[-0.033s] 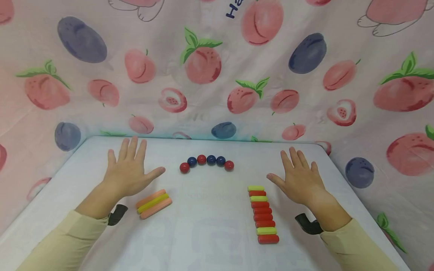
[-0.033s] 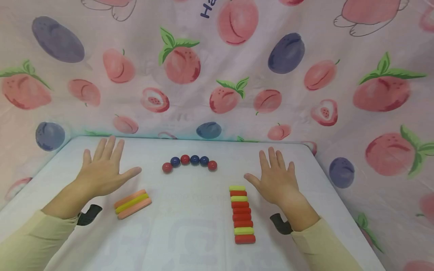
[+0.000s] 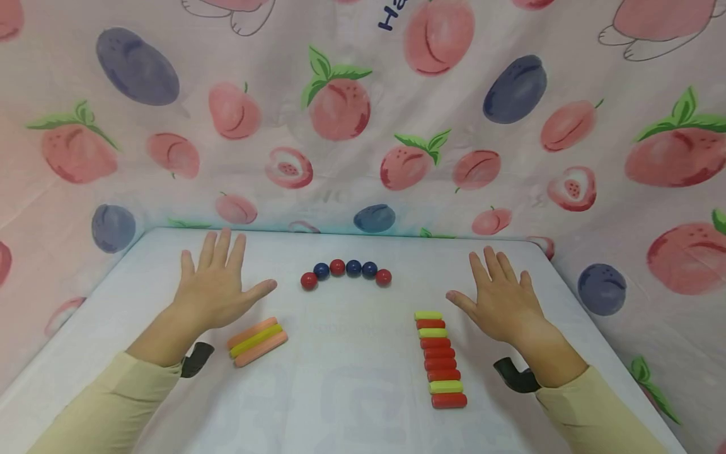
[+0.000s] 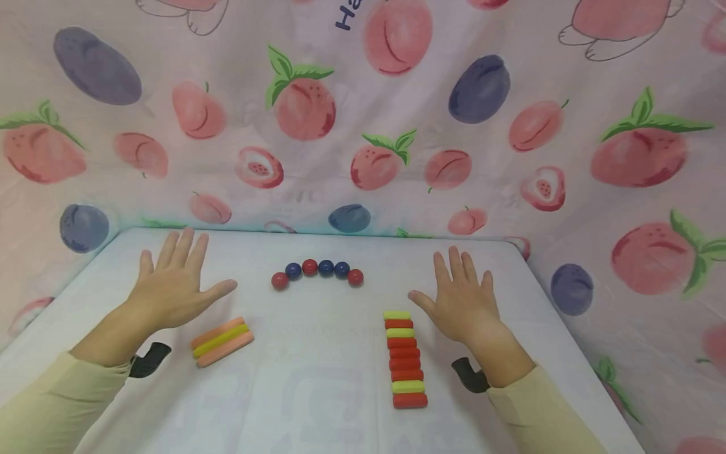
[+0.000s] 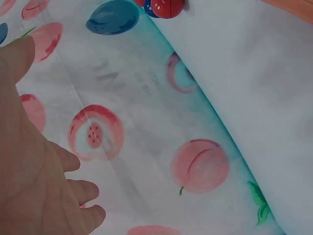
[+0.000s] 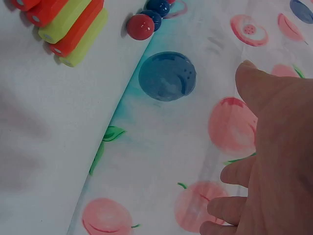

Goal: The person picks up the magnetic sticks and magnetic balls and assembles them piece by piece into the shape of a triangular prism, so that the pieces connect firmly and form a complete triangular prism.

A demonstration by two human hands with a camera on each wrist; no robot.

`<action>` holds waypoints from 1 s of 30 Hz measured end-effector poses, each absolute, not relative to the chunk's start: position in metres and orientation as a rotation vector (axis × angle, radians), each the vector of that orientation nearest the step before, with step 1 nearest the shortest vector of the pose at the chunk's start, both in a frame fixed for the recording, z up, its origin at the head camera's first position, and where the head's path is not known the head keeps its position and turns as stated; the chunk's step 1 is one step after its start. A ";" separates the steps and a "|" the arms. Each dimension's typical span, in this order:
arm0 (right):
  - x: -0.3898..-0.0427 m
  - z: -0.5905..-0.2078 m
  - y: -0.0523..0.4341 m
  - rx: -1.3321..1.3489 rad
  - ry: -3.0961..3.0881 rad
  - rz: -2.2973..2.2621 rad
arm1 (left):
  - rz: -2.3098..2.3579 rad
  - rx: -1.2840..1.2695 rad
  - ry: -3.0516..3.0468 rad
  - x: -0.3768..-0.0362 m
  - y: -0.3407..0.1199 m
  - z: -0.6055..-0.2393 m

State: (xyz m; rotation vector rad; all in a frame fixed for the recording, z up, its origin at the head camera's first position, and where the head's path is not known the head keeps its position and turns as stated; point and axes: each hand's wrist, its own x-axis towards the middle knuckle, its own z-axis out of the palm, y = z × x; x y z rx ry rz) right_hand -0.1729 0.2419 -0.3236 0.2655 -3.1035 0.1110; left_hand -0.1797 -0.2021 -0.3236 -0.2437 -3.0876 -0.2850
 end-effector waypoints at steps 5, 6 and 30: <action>-0.173 -0.325 0.243 0.263 -3.103 0.119 | -0.284 -0.245 -3.089 -0.180 -0.201 -0.324; -0.172 -0.325 0.242 0.263 -3.104 0.122 | -0.283 -0.246 -3.090 -0.180 -0.201 -0.324; -0.170 -0.329 0.243 0.283 -3.042 0.154 | -0.351 -0.330 -3.047 -0.176 -0.198 -0.333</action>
